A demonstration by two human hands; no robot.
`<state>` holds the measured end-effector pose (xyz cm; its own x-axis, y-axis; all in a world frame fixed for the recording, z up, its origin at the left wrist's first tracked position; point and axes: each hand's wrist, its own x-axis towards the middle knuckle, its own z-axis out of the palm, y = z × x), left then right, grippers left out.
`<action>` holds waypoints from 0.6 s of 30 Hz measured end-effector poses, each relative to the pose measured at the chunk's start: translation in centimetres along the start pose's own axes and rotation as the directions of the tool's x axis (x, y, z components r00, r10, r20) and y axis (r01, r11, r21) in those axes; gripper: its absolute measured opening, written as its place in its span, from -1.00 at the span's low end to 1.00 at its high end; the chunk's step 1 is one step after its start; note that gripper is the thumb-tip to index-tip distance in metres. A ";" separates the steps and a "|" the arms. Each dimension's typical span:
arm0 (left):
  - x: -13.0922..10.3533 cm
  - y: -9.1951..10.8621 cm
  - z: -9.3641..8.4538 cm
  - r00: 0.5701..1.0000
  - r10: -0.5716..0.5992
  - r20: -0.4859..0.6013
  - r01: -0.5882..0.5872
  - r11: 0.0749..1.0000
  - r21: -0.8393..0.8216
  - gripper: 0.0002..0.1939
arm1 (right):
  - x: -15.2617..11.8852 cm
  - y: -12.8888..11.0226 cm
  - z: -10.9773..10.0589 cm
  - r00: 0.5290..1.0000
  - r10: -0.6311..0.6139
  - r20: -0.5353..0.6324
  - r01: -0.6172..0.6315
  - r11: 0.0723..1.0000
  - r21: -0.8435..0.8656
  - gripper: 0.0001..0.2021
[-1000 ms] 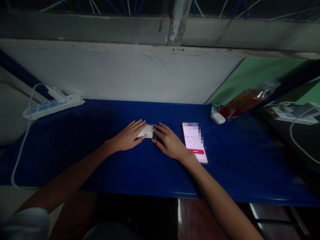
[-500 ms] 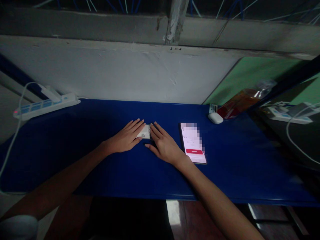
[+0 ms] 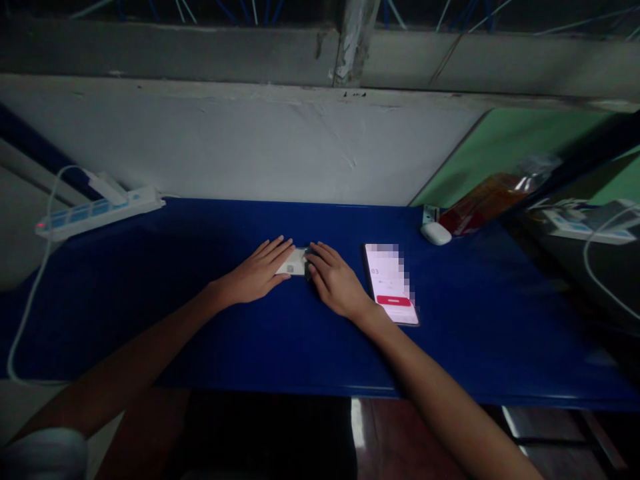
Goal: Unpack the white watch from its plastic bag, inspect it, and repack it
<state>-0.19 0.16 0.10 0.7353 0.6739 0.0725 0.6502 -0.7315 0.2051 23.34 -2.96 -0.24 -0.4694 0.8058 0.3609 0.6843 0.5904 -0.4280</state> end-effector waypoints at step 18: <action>-0.3 0.0 -1.1 0.963 0.079 -0.259 -0.158 0.941 -0.299 -0.60 | 0.8 -0.8 -3.2 0.963 0.107 -0.247 -0.025 0.949 0.315 -0.82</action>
<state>-0.65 0.07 1.11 0.7098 0.6174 0.3390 0.4387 -0.7641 0.4730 24.17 -2.94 3.02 -0.2408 0.8280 0.5064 0.4854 0.5546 -0.6759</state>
